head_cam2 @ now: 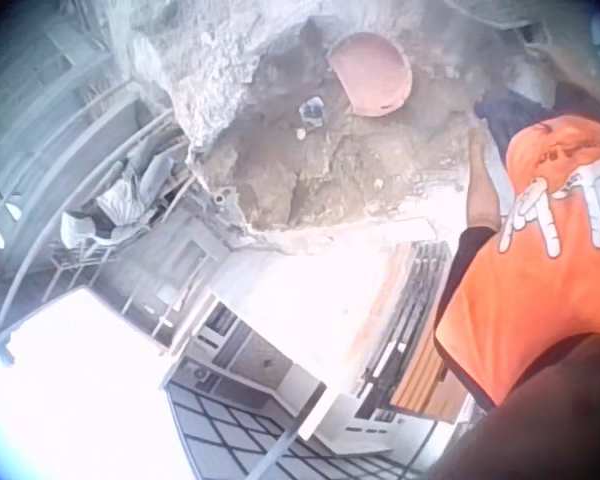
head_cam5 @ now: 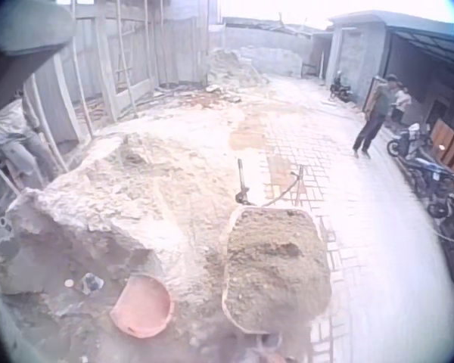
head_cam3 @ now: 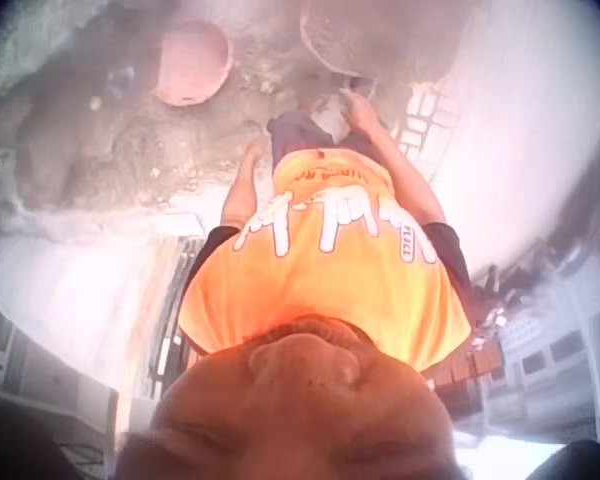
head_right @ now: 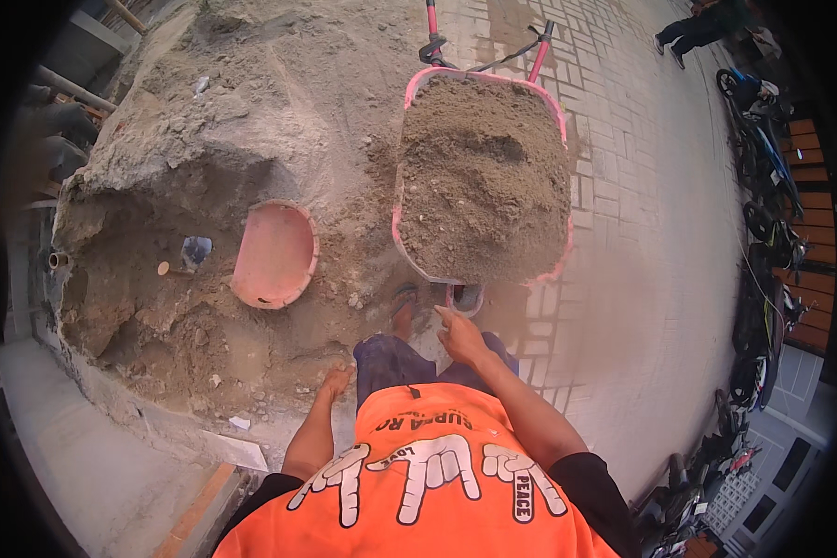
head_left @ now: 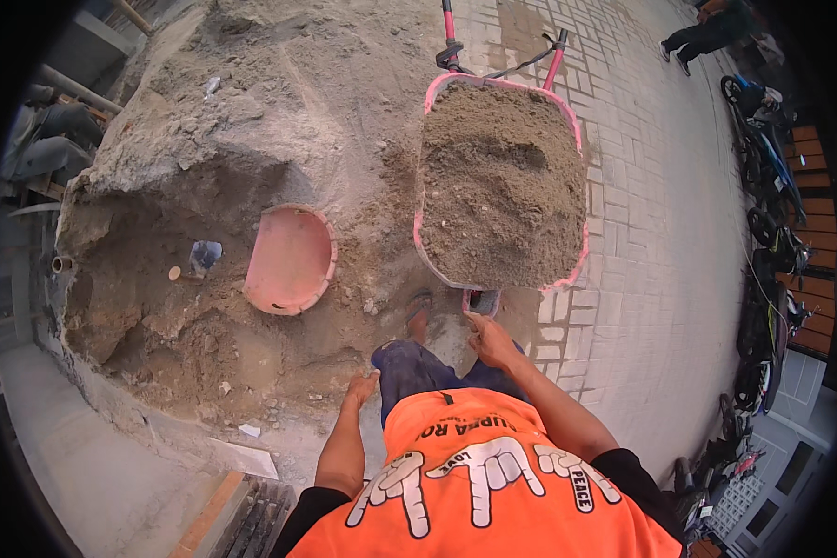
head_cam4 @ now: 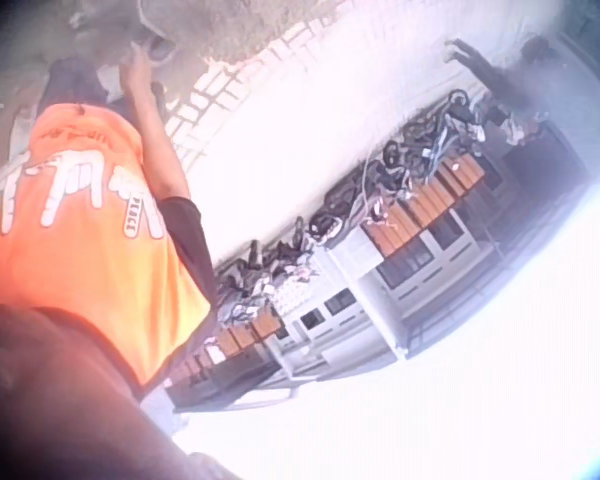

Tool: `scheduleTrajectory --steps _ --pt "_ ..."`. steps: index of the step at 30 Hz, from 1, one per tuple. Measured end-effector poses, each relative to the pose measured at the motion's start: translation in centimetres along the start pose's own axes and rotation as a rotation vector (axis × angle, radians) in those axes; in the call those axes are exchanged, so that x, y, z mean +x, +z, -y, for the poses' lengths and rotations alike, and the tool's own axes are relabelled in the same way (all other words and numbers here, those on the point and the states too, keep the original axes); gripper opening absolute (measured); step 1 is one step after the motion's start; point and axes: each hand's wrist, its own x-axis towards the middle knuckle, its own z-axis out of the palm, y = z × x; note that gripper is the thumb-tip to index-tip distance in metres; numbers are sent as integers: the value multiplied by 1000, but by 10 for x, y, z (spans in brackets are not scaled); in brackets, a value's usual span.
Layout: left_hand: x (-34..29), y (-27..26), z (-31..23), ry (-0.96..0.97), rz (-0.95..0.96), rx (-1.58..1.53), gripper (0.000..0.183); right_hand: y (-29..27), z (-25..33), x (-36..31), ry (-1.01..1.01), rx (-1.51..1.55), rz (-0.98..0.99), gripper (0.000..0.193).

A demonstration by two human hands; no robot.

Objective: The person fills a bucket with sand from a large pile using a hoe and their hands, empties the bucket into a wheelbarrow, and then pushes the wheelbarrow down a paved path to a construction area.

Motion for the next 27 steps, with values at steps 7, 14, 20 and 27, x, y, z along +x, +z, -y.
scheduleTrajectory --steps 7,14,20,27 --pt "-30 85 -179 273 123 320 69 -43 -133 -81 193 288 -320 29" --pt "-33 171 -245 291 -199 37 63 -73 -321 -138 125 338 -614 38" --pt "-43 273 -253 91 -511 -115 74 -164 -506 -216 369 118 -580 35" --pt "-45 330 -362 185 -674 -156 77 -309 -600 -195 464 68 -369 33"
